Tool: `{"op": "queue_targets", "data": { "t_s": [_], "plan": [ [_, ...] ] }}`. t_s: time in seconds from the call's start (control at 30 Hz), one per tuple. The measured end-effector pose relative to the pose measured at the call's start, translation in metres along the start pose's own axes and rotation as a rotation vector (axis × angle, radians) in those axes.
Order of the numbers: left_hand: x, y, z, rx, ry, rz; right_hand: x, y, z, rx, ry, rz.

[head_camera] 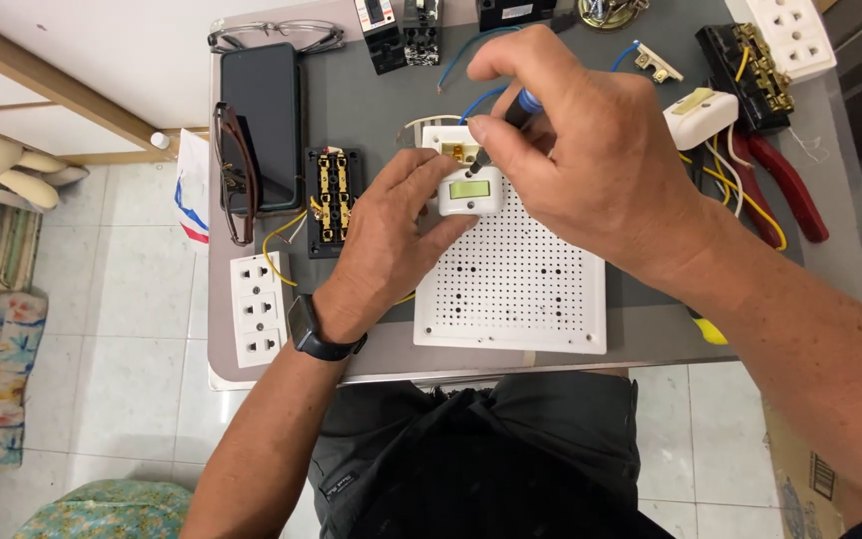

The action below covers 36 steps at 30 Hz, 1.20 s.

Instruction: The person uses a screwdriver to tighten screws on a white electrical socket mounted on a perforated board. They manipulate the socket and wires while working at a table.

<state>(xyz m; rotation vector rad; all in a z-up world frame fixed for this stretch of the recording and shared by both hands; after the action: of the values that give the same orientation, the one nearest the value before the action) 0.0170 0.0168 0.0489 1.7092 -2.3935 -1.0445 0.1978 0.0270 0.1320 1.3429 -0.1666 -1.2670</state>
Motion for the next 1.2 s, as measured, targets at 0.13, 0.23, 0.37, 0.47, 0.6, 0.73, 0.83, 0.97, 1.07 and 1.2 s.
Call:
{"op": "queue_targets", "data": {
  "t_s": [0.13,0.23,0.37,0.47,0.6,0.73,0.83,0.97,1.07,1.2],
  "plan": [
    [-0.002,-0.001,0.003,-0.016,0.018,0.001,0.004,-0.003,-0.005,0.017,0.013,-0.005],
    [-0.002,-0.001,0.011,-0.049,0.053,-0.004,0.004,-0.003,-0.006,0.011,0.003,0.006],
    [0.000,-0.001,0.013,-0.151,0.037,0.023,0.005,-0.003,-0.010,0.035,0.057,-0.012],
    [0.005,0.006,0.012,-0.167,0.016,0.050,0.007,-0.006,-0.017,0.088,0.104,-0.032],
    [0.007,0.059,-0.021,-0.143,-0.034,-0.140,0.010,-0.008,-0.017,0.113,0.111,-0.044],
    [0.026,0.089,-0.040,-0.263,-0.018,-0.131,0.012,-0.010,-0.015,0.092,0.070,-0.004],
    [0.048,0.071,-0.001,-0.643,0.053,0.108,0.012,-0.012,-0.017,0.087,0.023,0.015],
    [0.068,0.040,0.023,-0.914,0.281,0.367,0.013,-0.011,-0.016,0.062,0.065,-0.007],
    [0.066,0.040,0.023,-0.863,0.278,0.241,0.013,-0.007,-0.013,0.035,0.084,-0.015],
    [0.039,0.062,-0.020,-0.676,0.192,-0.016,0.016,-0.008,-0.019,0.043,0.078,-0.022]
  ]
}}
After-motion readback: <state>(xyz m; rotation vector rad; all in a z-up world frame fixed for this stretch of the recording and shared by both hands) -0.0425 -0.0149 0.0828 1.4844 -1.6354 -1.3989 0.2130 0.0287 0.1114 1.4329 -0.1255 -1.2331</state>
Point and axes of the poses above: each hand's wrist, its own x-axis away from the middle knuckle, its own y-axis out of the back of the hand, z = x × y, the point moved 2 cm from there along -x, towards the middle knuckle, and after that the axes turned 13 degrees about x, right-handed, at the moved point
